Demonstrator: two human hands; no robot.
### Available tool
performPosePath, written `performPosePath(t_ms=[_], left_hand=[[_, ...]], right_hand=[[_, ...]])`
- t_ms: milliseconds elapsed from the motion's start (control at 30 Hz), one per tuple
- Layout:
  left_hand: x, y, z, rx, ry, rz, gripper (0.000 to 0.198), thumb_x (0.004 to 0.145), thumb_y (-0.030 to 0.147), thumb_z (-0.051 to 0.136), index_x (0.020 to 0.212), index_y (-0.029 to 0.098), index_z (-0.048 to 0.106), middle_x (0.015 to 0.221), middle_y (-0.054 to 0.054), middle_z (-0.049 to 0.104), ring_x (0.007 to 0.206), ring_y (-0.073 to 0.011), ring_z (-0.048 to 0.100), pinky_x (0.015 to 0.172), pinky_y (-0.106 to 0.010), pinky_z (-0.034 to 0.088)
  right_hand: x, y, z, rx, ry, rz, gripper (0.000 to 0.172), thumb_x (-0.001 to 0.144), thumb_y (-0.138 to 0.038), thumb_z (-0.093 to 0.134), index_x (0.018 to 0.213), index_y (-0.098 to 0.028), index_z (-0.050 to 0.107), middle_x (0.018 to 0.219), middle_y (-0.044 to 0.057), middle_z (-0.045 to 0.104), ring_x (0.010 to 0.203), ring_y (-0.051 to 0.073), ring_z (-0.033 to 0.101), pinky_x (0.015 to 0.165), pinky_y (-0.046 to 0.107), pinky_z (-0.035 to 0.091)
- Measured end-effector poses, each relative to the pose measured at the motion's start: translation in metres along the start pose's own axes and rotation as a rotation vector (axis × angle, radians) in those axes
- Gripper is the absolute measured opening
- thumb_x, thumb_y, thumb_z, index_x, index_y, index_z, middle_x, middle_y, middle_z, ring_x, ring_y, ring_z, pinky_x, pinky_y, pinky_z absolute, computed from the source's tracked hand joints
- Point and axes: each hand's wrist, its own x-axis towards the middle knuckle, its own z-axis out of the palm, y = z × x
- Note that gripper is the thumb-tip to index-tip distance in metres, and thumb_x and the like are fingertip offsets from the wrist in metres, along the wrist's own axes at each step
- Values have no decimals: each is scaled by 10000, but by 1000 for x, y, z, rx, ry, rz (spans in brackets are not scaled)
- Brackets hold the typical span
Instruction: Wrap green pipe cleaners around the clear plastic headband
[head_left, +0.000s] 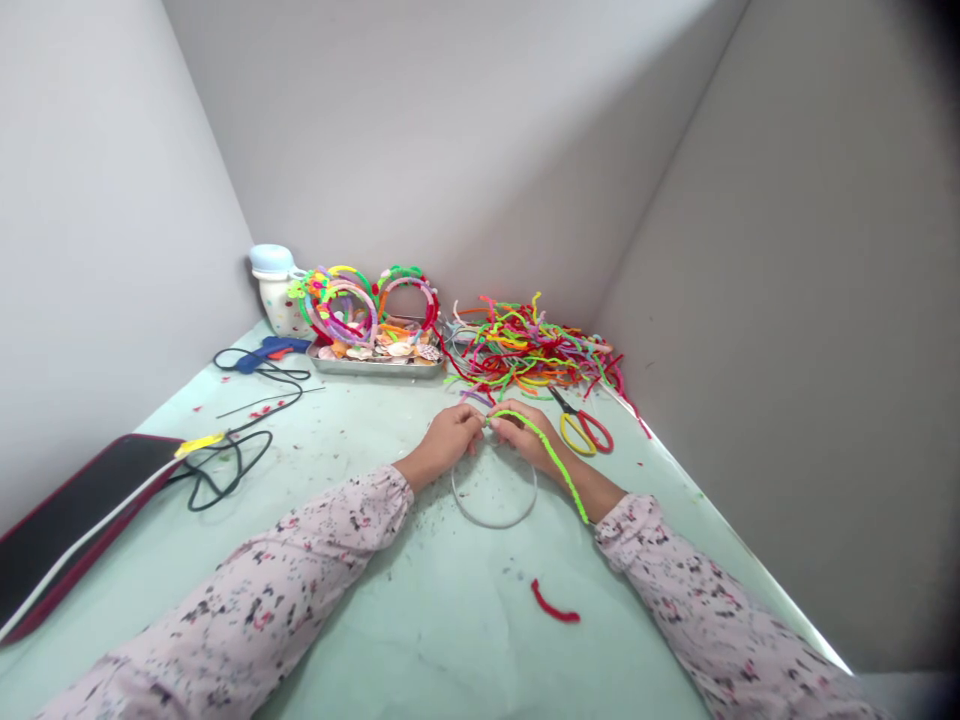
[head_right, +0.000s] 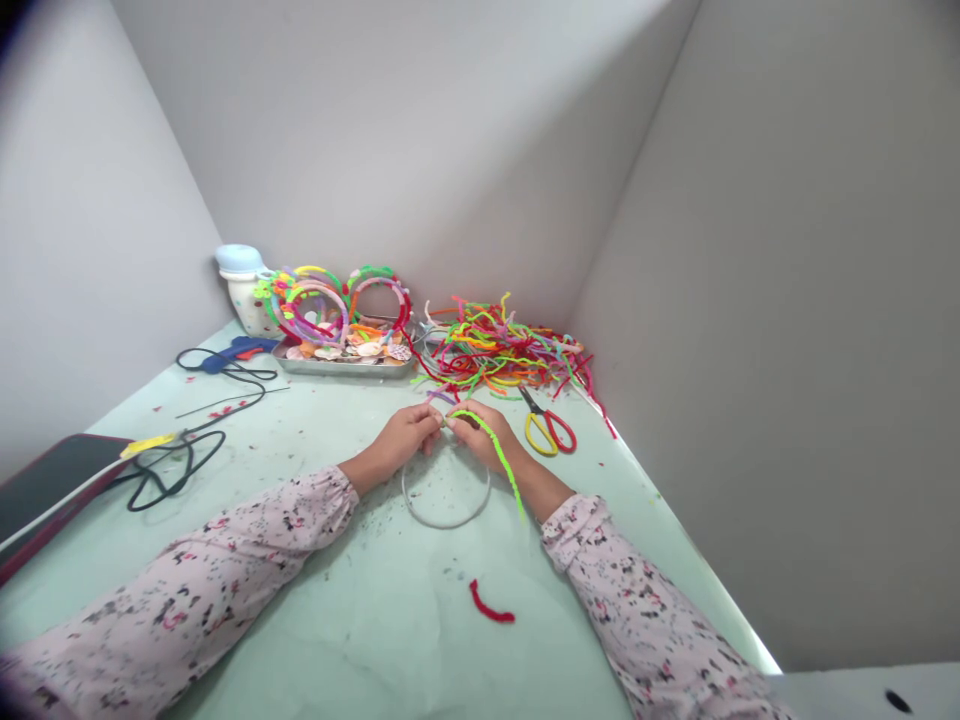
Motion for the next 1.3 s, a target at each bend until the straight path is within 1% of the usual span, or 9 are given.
performPosePath(t_ms=[100,267,467,600,800,1100,1300], left_hand=[[2,-4,0,-8,3,6,222,793,335,468,676,159,534,524,30,521,451,-91,474,498,-216,372],[4,-8,-2,6,12,6,217,791,326,463,674,161,542,517,26,525,460,-93,475,513,-220,370],[1,-2,-2,-14,-2,3,201,786,311,460,664,166,525,504,30,511,466,-98,468,521,-225,370],[-1,2,-2,-28,-5,3,181,785,304,459,677,169,515,518,36,508,468,-95,461,526,-225,368],[0,0,-2,-23,-6,19,168,785,294,455,682,172,506,520,42,489,473,-91,443,520,-220,354],[1,-2,-2,17,19,10,163,775,299,457,688,173,514,535,36,502,485,-95,445,520,-216,345],[0,0,-2,3,5,6,207,804,328,453,689,169,521,506,27,521,485,-103,477,546,-224,374]], right_hand=[[0,1,0,21,-22,-11,141,818,-289,538,896,-186,595,672,-10,572,603,135,530,582,252,413],[0,2,0,-40,-44,-10,143,833,-301,516,855,-187,600,663,-6,581,606,138,534,583,251,408],[-1,5,0,-53,-40,-1,179,840,-337,515,879,-182,594,644,-13,571,588,134,523,585,250,410],[-1,4,1,-29,-46,14,195,831,-364,527,840,-179,586,644,-15,564,594,130,512,586,246,403],[-1,-1,1,-5,-57,52,212,826,-384,531,799,-177,570,600,-31,530,564,118,475,565,237,383],[-1,-2,2,-2,-54,59,241,816,-418,537,797,-181,572,595,-31,530,562,120,479,561,237,386],[0,5,0,-40,-58,-6,212,844,-375,510,860,-177,581,634,-17,553,569,124,505,564,238,395]])
